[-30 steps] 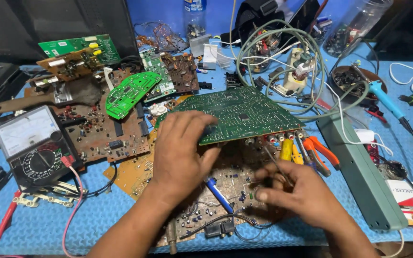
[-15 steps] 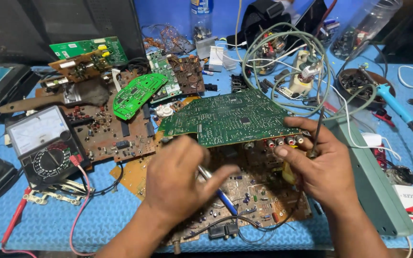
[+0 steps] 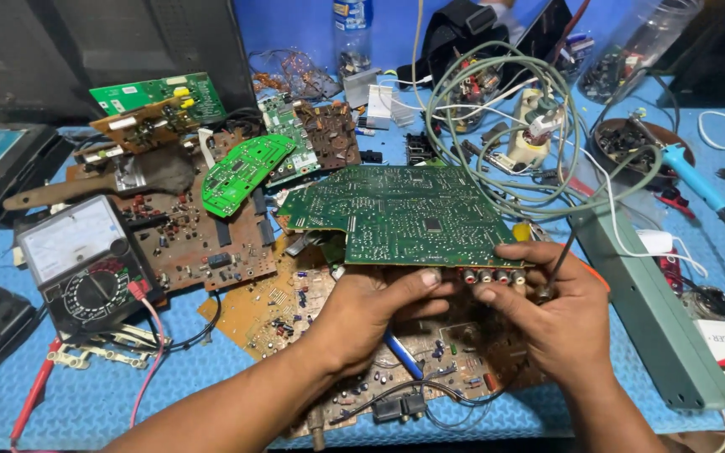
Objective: Desoldering a multi-pin component from a circuit board using a soldering iron and a screwdriver.
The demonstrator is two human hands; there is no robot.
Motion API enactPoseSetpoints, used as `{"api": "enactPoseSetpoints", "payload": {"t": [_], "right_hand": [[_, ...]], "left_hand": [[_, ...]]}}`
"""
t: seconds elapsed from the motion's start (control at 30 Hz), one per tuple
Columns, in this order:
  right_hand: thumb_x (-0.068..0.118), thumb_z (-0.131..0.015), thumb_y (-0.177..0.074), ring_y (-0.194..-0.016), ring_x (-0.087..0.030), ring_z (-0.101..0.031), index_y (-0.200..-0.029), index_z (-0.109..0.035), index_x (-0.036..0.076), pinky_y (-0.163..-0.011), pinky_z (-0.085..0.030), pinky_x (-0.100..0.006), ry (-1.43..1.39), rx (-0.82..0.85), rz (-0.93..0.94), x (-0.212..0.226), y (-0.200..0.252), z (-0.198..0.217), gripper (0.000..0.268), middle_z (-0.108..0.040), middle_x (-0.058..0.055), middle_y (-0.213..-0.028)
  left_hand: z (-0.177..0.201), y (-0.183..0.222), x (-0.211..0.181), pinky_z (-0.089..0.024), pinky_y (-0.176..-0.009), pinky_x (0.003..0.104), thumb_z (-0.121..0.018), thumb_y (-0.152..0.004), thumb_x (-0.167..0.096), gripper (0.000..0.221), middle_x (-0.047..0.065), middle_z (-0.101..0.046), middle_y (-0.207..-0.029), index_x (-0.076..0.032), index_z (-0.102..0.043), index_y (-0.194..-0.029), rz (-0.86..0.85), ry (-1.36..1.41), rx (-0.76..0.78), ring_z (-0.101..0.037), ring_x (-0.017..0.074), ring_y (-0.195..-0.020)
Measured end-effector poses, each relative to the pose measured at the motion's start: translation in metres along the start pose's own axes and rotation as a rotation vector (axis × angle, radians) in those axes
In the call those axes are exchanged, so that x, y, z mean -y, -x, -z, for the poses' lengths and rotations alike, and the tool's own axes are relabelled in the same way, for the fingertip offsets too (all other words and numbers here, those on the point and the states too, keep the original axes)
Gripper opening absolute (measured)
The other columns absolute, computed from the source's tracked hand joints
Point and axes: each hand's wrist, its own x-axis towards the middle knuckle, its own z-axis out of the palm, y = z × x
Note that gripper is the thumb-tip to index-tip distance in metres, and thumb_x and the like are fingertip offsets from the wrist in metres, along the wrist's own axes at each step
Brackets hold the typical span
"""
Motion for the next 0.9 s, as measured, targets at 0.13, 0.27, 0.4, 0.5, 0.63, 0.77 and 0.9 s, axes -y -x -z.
{"api": "enactPoseSetpoints", "payload": {"t": [0.13, 0.27, 0.4, 0.5, 0.63, 0.77, 0.9], "right_hand": [[0.007, -0.09, -0.071, -0.063, -0.004, -0.052, -0.114, -0.073, 0.007, -0.06, -0.043, -0.018, -0.007, 0.038, -0.003, -0.012, 0.007, 0.001, 0.047, -0.065, 0.001, -0.075], [0.01, -0.091, -0.071, -0.059, -0.003, -0.041, -0.115, -0.073, 0.01, -0.057, -0.034, -0.017, 0.034, 0.063, 0.031, -0.011, 0.006, 0.001, 0.048, -0.052, 0.005, -0.068], [0.013, -0.092, -0.07, -0.064, -0.006, -0.041, -0.116, -0.075, 0.01, -0.061, -0.034, -0.019, 0.095, 0.056, 0.034, -0.006, 0.003, 0.0, 0.049, -0.051, 0.006, -0.071], [0.012, -0.091, -0.069, -0.066, -0.005, -0.045, -0.116, -0.075, 0.009, -0.062, -0.037, -0.019, 0.101, 0.073, 0.032, -0.006, 0.003, 0.002, 0.05, -0.059, 0.003, -0.076], [0.009, -0.089, -0.071, -0.062, -0.005, -0.048, -0.116, -0.073, 0.008, -0.059, -0.041, -0.019, 0.031, 0.074, -0.008, -0.006, 0.005, 0.001, 0.047, -0.054, 0.002, -0.071], [0.01, -0.091, -0.07, -0.061, -0.007, -0.048, -0.115, -0.075, 0.011, -0.057, -0.041, -0.021, 0.053, 0.084, -0.043, -0.002, 0.007, -0.001, 0.048, -0.054, 0.003, -0.071], [0.016, -0.091, -0.072, -0.053, -0.003, -0.04, -0.119, -0.074, 0.012, -0.048, -0.032, -0.02, 0.062, 0.205, -0.057, 0.009, 0.005, 0.016, 0.05, -0.048, 0.008, -0.062]], "left_hand": [[0.004, -0.003, 0.013, -0.064, -0.095, 0.045, -0.069, -0.088, -0.001, 0.028, 0.03, -0.075, -0.108, 0.018, -0.069, -0.108, -0.099, 0.173, 0.078, -0.074, 0.0383, -0.104], [0.02, 0.001, 0.007, -0.063, -0.09, 0.053, -0.059, -0.095, -0.008, 0.038, 0.036, -0.069, -0.125, 0.025, -0.062, -0.114, -0.009, 0.176, 0.263, -0.07, 0.0493, -0.11], [0.037, -0.011, 0.004, -0.063, -0.091, 0.043, -0.061, -0.097, -0.02, 0.05, 0.035, -0.068, -0.125, 0.019, -0.061, -0.129, 0.004, 0.087, 0.386, -0.071, 0.0399, -0.107], [0.044, -0.02, 0.008, -0.063, -0.092, 0.04, -0.062, -0.098, -0.024, 0.045, 0.03, -0.072, -0.112, 0.013, -0.066, -0.121, -0.034, -0.067, 0.455, -0.073, 0.0358, -0.099], [0.047, -0.026, 0.005, -0.065, -0.086, 0.038, -0.066, -0.096, -0.017, 0.032, 0.028, -0.074, -0.105, 0.012, -0.07, -0.11, -0.095, -0.124, 0.458, -0.075, 0.0352, -0.095], [0.052, -0.035, 0.008, -0.065, -0.086, 0.042, -0.064, -0.097, -0.02, 0.037, 0.029, -0.074, -0.102, 0.013, -0.068, -0.111, -0.056, -0.1, 0.562, -0.075, 0.0375, -0.093], [0.053, -0.033, 0.012, -0.063, -0.083, 0.039, -0.064, -0.095, -0.03, 0.042, 0.024, -0.076, -0.099, 0.008, -0.069, -0.112, -0.038, -0.159, 0.644, -0.076, 0.032, -0.092]]}}
